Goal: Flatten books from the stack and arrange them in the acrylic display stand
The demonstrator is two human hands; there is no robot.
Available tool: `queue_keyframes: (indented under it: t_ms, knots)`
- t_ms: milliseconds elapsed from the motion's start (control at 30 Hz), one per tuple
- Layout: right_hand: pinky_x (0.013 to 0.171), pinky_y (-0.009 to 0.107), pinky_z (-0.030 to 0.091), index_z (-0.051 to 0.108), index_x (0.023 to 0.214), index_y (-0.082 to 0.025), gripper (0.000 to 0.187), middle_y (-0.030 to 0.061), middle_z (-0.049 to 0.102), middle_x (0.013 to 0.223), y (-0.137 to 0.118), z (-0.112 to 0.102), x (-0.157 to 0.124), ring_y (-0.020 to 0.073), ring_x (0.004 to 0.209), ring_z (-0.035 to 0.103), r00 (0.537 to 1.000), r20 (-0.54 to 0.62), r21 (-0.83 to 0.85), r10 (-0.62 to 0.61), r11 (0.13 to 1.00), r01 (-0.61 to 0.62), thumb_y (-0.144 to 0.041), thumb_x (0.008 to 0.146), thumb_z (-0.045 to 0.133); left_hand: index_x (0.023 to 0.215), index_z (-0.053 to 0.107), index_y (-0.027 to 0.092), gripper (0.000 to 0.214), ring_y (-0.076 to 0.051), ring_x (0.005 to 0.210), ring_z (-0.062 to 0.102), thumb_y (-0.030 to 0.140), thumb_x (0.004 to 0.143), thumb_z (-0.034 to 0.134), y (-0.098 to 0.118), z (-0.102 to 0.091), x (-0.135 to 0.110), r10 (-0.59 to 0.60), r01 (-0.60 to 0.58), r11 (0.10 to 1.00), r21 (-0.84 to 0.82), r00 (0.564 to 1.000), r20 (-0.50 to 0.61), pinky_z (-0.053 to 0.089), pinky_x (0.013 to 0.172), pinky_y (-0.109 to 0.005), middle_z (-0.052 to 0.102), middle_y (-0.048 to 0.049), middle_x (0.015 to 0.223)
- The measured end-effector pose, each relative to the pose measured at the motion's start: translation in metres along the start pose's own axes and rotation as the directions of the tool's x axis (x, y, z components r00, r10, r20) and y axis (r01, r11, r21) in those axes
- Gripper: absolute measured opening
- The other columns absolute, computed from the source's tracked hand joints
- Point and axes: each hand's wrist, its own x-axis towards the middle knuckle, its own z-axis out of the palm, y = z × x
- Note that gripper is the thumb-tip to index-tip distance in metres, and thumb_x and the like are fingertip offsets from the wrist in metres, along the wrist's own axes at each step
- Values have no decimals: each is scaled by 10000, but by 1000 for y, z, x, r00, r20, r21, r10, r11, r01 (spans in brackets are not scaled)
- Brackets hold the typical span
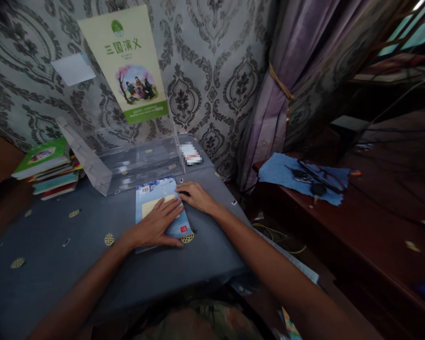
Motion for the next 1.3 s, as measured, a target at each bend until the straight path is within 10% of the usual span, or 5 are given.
queue_keyframes:
  t_ms: [1300]
  knots:
    - [1059,478,479,713,1206,-198,328,121,686,1296,-2,1,-3,278,1253,605,1000,23,-9,-3,1000,3,-295,905,623,1434,496,191,682,-271,1440,407,614,903,558,0,8,-4,33,-37,998,-54,997,-76,171,1230,-569,476,-141,1524]
